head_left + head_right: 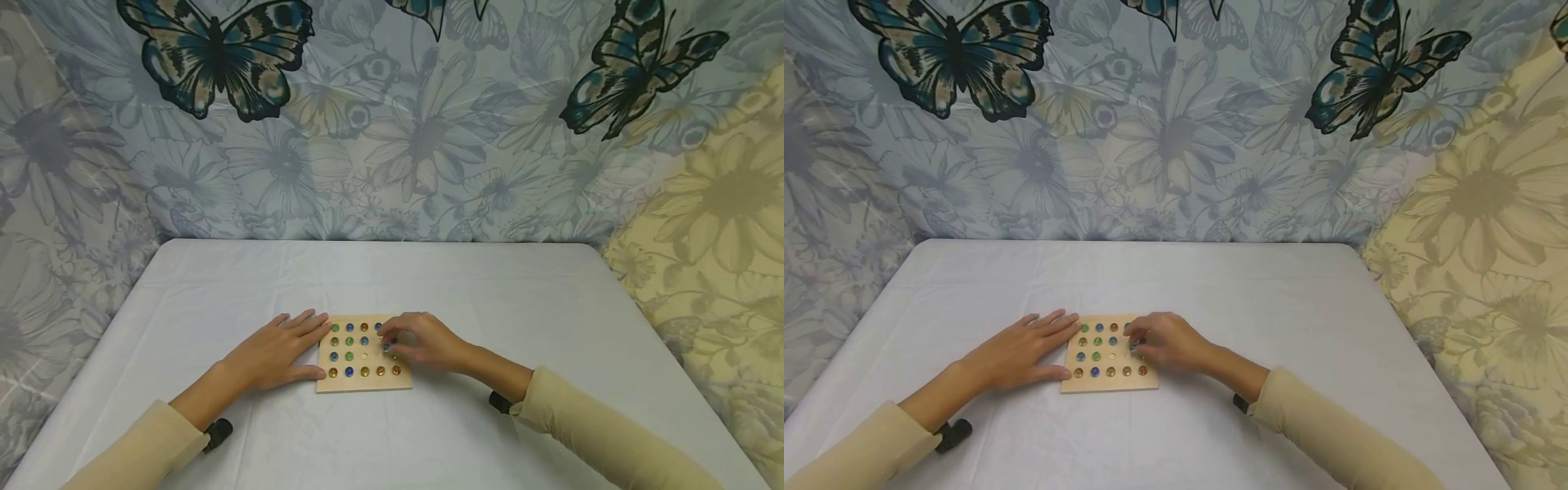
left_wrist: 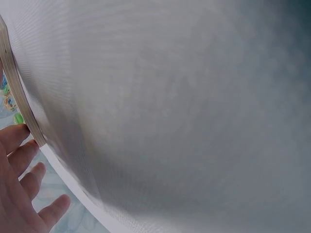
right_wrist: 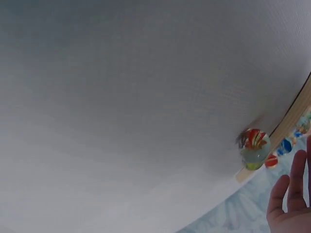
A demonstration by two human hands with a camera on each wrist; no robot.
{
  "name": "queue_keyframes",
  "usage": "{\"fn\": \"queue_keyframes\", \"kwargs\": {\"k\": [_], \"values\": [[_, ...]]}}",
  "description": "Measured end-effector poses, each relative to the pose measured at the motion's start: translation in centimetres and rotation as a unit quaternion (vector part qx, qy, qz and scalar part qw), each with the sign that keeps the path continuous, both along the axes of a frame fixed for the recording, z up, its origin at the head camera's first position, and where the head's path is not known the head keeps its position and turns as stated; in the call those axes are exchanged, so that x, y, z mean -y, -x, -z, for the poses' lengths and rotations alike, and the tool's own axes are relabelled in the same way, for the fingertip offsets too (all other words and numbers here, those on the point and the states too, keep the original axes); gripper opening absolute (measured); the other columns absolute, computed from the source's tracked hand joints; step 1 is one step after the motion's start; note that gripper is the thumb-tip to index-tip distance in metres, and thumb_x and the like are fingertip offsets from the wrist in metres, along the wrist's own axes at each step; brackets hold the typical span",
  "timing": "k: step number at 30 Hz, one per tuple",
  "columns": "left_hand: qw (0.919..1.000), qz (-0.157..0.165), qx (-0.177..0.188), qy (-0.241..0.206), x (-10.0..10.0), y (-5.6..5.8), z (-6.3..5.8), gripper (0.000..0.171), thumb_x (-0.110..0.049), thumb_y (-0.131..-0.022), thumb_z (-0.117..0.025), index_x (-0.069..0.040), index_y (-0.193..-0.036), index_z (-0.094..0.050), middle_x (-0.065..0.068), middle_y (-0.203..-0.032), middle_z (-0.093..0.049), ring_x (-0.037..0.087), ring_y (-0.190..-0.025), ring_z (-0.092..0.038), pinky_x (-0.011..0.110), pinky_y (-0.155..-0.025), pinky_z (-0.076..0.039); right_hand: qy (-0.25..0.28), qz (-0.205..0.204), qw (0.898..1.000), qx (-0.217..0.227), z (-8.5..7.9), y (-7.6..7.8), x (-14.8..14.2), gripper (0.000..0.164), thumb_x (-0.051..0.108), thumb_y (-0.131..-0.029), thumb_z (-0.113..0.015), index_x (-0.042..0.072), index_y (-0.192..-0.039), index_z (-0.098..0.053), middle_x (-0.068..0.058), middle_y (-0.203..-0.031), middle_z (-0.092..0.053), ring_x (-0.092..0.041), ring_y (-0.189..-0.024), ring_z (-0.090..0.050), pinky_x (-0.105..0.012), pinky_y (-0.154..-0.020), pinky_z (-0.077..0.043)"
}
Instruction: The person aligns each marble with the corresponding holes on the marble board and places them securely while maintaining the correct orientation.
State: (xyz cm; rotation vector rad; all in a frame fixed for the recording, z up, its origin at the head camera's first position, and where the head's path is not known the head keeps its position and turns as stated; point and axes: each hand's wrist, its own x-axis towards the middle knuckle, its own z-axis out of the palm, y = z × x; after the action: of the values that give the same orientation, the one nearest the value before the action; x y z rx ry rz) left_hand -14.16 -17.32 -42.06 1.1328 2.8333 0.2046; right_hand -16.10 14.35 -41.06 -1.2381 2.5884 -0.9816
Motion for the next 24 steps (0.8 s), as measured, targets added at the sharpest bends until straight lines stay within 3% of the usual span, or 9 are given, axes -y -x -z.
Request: {"fn": "queue_keyframes", "kwargs": {"k": [15, 24], "values": [[1.0000, 0.000, -0.003, 0.001, 0.0, 0.0, 0.0, 0.082, -0.066, -0.094, -0.051, -0.010, -0.153, -0.041, 0.009, -0.158, -0.037, 0.033, -0.145, -0.033, 0.060, -0.111, -0.032, -0.077, 0.003, 0.997, 0.000, 0.1, -0.1, 1.5, 0.023, 0.011, -0.090, -0.075, 0.012, -0.112, -0.073, 0.007, -0.100, -0.071, -0.008, -0.096, -0.062, -0.034, -0.091, -0.049], [1.0000, -0.001, -0.005, 0.000, 0.1, 0.1, 0.1, 0.082, -0.065, -0.094, -0.052, -0.010, -0.154, -0.040, 0.008, -0.159, -0.036, 0.032, -0.146, -0.032, 0.060, -0.111, -0.031, -0.070, 0.006, 0.998, 0.000, -0.5, 0.0, 1.2, 0.027, 0.010, -0.089, -0.074, 0.011, -0.116, -0.071, 0.007, -0.102, -0.072, -0.007, -0.099, -0.063, -0.036, -0.095, -0.048]]}}
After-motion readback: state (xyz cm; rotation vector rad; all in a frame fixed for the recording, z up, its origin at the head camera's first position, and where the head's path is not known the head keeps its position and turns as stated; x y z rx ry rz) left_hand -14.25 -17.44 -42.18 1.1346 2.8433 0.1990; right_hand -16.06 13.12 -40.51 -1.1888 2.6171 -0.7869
